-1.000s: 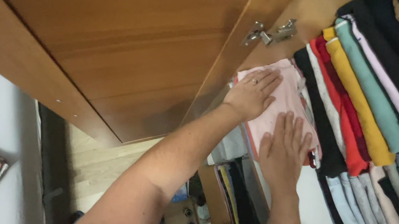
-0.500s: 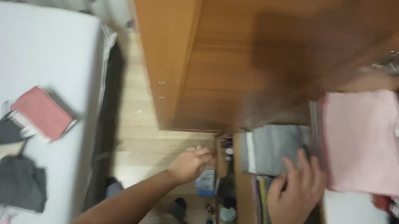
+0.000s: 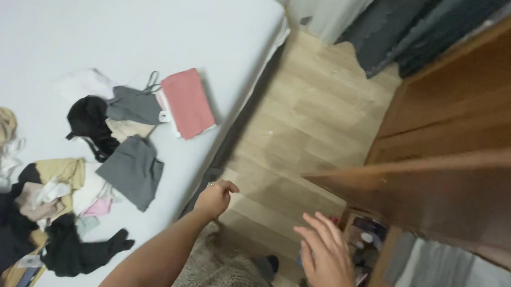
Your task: Folding various clothing items on a bed and organizing them into a closet
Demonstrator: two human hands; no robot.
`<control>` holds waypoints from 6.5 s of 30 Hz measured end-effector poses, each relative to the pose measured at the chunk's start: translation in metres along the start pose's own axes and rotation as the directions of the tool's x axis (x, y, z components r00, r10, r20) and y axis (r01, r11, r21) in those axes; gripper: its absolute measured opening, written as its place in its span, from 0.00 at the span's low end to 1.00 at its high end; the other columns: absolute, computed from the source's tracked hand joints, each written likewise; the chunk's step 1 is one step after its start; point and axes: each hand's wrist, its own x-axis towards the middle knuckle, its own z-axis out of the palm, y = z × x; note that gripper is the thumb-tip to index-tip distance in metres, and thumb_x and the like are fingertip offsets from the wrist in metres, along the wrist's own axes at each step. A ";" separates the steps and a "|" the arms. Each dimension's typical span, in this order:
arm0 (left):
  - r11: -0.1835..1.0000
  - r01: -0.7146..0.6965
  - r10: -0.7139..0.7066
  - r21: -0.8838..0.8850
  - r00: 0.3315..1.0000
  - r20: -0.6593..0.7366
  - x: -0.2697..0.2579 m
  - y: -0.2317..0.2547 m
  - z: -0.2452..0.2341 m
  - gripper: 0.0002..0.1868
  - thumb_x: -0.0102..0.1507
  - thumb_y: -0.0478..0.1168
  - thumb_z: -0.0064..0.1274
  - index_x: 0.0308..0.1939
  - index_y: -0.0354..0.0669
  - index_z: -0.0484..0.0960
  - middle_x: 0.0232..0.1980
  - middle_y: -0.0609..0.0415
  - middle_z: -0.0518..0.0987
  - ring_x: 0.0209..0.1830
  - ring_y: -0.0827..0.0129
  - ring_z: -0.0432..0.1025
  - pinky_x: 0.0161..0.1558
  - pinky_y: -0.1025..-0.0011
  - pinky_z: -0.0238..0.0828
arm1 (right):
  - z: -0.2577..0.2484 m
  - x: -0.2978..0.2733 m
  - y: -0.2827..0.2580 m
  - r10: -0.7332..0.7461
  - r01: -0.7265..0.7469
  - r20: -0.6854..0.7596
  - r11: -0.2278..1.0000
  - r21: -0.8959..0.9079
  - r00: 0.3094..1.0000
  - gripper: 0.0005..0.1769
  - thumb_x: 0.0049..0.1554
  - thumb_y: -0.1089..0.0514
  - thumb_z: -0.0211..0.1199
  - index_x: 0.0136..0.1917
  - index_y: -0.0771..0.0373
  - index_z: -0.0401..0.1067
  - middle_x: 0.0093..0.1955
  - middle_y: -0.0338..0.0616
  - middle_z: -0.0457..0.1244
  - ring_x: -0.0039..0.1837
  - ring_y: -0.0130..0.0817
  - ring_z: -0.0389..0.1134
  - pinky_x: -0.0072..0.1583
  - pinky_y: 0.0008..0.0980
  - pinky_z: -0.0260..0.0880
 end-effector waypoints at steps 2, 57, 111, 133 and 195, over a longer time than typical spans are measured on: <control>0.999 0.046 -0.045 0.026 0.998 -0.036 0.022 -0.022 -0.018 0.25 0.59 0.35 0.34 0.49 0.62 0.85 0.58 0.56 0.81 0.57 0.50 0.74 0.54 0.50 0.71 | 0.017 0.027 -0.013 -0.045 0.045 0.003 0.999 0.014 0.999 0.15 0.61 0.60 0.54 0.58 0.55 0.76 0.71 0.41 0.64 0.76 0.47 0.57 0.71 0.53 0.59; 0.024 0.350 0.003 -0.936 0.937 0.351 0.128 -0.051 -0.163 0.08 0.47 0.29 0.49 0.28 0.36 0.80 0.24 0.54 0.79 0.20 0.67 0.72 0.21 0.72 0.66 | 0.168 0.216 -0.045 0.439 -0.786 0.653 0.300 0.541 0.617 0.35 0.60 0.38 0.51 0.78 0.49 0.61 0.77 0.35 0.63 0.77 0.29 0.62 0.72 0.33 0.62; 0.600 -0.209 0.529 -0.772 0.827 0.187 -0.157 0.629 0.360 0.15 0.64 0.40 0.48 0.50 0.47 0.87 0.29 0.59 0.77 0.26 0.72 0.70 0.26 0.77 0.69 | -0.206 -0.294 0.200 0.777 -0.117 -0.570 0.561 0.820 -0.268 0.11 0.63 0.53 0.62 0.59 0.55 0.74 0.38 0.41 0.66 0.35 0.30 0.70 0.36 0.32 0.76; -0.045 -0.946 0.970 0.322 0.035 0.239 -0.186 0.640 0.349 0.29 0.70 0.56 0.43 0.75 0.56 0.67 0.79 0.56 0.63 0.84 0.63 0.47 0.83 0.55 0.36 | -0.208 -0.261 0.203 0.142 -0.838 -0.908 0.461 -0.292 0.394 0.28 0.65 0.50 0.48 0.74 0.63 0.66 0.80 0.54 0.56 0.82 0.56 0.49 0.78 0.56 0.39; 0.936 0.340 -0.344 0.093 0.939 0.022 0.221 -0.069 -0.107 0.31 0.64 0.44 0.38 0.74 0.57 0.66 0.58 0.40 0.81 0.56 0.42 0.75 0.55 0.47 0.71 | 0.161 0.145 0.004 0.165 -0.317 0.480 0.914 0.254 0.862 0.20 0.64 0.56 0.52 0.68 0.47 0.73 0.71 0.35 0.64 0.76 0.40 0.59 0.71 0.51 0.63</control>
